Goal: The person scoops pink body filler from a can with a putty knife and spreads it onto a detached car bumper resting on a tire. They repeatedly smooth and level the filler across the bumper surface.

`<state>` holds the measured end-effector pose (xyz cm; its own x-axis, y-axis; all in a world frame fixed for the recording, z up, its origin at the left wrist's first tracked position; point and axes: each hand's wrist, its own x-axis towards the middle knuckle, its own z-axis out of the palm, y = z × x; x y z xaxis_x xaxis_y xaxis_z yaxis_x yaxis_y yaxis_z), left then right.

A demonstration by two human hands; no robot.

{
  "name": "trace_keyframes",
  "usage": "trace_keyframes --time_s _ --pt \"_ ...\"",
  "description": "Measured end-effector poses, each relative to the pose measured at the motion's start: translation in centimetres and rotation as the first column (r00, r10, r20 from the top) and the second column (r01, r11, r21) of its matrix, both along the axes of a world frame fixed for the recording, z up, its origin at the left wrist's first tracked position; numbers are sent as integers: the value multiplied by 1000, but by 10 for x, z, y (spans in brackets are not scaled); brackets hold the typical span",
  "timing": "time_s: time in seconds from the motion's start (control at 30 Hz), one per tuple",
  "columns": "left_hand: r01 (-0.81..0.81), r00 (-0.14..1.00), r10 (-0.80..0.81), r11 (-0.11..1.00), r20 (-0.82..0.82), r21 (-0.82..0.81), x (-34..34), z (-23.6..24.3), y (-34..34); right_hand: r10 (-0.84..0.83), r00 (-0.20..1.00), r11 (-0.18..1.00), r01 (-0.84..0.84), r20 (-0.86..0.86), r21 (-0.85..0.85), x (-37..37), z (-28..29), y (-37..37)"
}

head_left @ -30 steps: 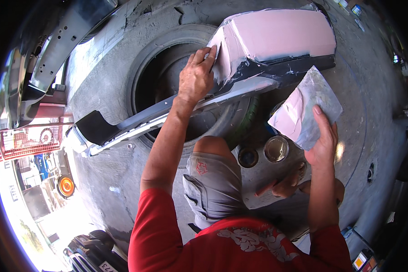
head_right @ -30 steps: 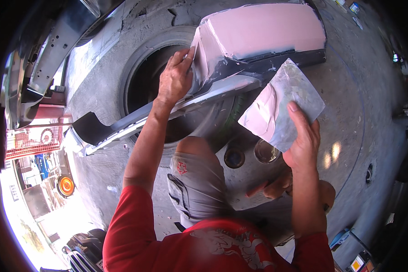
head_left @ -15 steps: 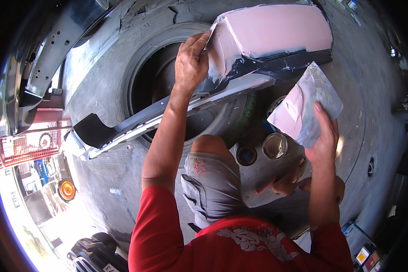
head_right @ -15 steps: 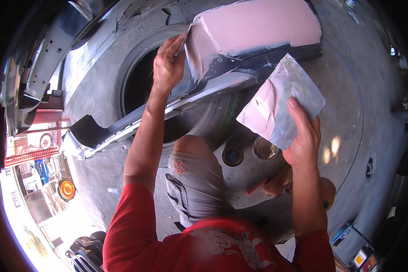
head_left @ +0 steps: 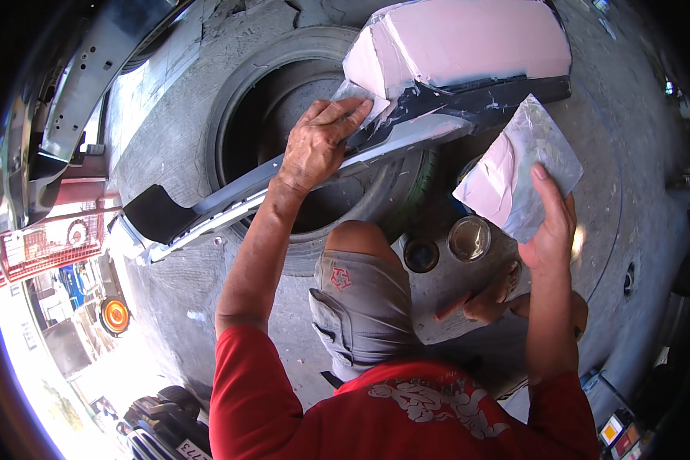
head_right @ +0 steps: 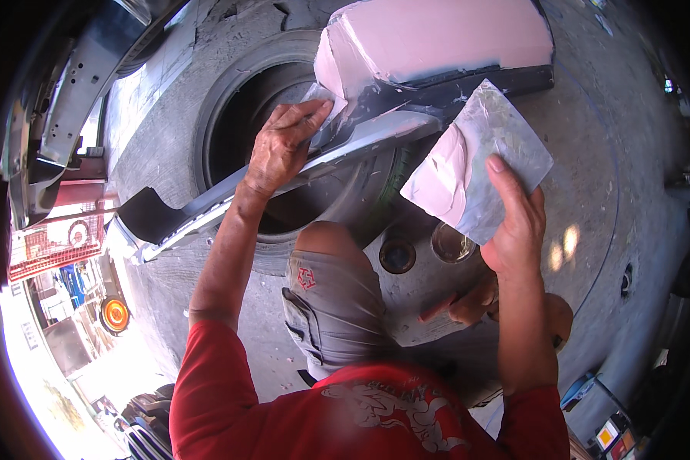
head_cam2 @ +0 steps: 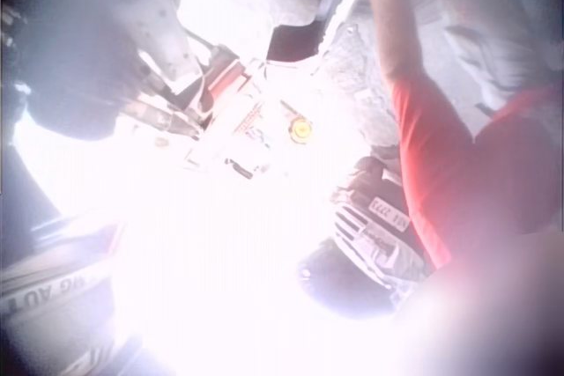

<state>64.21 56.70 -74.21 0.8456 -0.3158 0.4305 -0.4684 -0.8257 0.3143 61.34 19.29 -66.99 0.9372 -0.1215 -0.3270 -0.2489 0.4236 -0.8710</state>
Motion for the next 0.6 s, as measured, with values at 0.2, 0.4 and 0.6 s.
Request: trace_keyframes --time_s 0.2,0.4,0.6 --pt "104 984 -107 994 -140 -28 -7 12 12 7 1000 1000 -7 1 10 0 0 1" --pt "26 998 -41 961 -48 -277 -45 81 -36 142 990 975 -136 -18 178 -3 -8 19" --pt "127 991 -128 992 -43 -26 -95 111 -83 281 956 790 -177 -90 588 -7 -10 11"
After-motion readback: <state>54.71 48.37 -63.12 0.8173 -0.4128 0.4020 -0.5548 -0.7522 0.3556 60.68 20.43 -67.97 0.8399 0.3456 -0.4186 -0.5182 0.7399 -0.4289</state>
